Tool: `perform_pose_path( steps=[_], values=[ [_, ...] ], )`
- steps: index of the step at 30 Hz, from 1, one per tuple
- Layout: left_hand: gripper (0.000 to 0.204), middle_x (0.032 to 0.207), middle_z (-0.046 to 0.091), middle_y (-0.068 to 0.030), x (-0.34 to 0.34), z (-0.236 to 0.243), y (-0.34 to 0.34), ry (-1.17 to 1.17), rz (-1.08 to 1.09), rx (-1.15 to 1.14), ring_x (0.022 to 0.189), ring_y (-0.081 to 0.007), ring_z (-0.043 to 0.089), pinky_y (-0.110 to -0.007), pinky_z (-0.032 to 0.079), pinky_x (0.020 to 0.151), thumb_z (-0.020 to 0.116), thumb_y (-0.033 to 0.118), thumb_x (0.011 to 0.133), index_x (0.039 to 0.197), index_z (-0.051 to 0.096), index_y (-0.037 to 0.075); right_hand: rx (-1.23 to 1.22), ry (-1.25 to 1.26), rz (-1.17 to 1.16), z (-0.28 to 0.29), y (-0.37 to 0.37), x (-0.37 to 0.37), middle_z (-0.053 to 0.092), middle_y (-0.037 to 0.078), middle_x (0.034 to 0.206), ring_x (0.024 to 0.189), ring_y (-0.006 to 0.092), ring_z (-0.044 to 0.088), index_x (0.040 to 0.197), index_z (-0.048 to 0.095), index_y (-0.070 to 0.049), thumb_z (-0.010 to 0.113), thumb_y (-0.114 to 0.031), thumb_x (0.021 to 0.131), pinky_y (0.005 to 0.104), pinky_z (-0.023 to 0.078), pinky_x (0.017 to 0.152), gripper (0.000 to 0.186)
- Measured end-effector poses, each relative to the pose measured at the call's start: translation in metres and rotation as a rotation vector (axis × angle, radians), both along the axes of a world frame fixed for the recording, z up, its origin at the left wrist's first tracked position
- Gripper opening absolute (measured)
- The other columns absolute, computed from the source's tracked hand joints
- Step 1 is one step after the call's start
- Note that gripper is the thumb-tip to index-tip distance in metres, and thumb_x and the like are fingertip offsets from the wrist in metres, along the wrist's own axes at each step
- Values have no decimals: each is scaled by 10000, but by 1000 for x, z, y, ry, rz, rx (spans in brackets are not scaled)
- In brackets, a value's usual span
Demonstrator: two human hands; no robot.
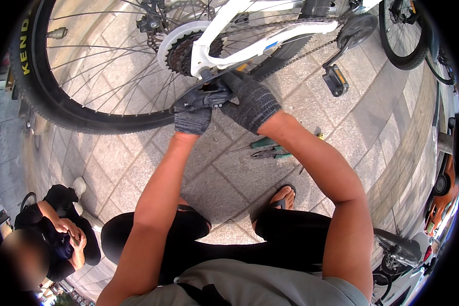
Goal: The person works on a bicycle's rear derailleur and chain, using a screwdriver and pliers to adjust components. They briefly move indoors to sort small parts from a bowl while sitting on a chair, then return to the bicycle to continue the repair.
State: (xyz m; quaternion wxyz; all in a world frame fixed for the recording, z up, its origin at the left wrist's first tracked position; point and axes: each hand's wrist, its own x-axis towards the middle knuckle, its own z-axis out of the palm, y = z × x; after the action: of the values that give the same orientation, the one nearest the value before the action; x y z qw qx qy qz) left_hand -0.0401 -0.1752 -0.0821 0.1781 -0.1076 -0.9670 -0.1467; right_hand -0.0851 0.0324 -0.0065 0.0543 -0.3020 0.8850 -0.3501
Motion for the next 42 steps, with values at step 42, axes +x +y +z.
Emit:
perform_pose_path(
  steps=[42],
  values=[
    [309,1179,745,-75,4,10,2,-184,-9,-104,1119,-282,686,-444,531,967,628,356,938,1146,740,157,433,-31,475,-190,-45,91,695,183,1102,1033,363,698,1078,724,-77,621,-195,938,474,560,868,210]
  ],
)
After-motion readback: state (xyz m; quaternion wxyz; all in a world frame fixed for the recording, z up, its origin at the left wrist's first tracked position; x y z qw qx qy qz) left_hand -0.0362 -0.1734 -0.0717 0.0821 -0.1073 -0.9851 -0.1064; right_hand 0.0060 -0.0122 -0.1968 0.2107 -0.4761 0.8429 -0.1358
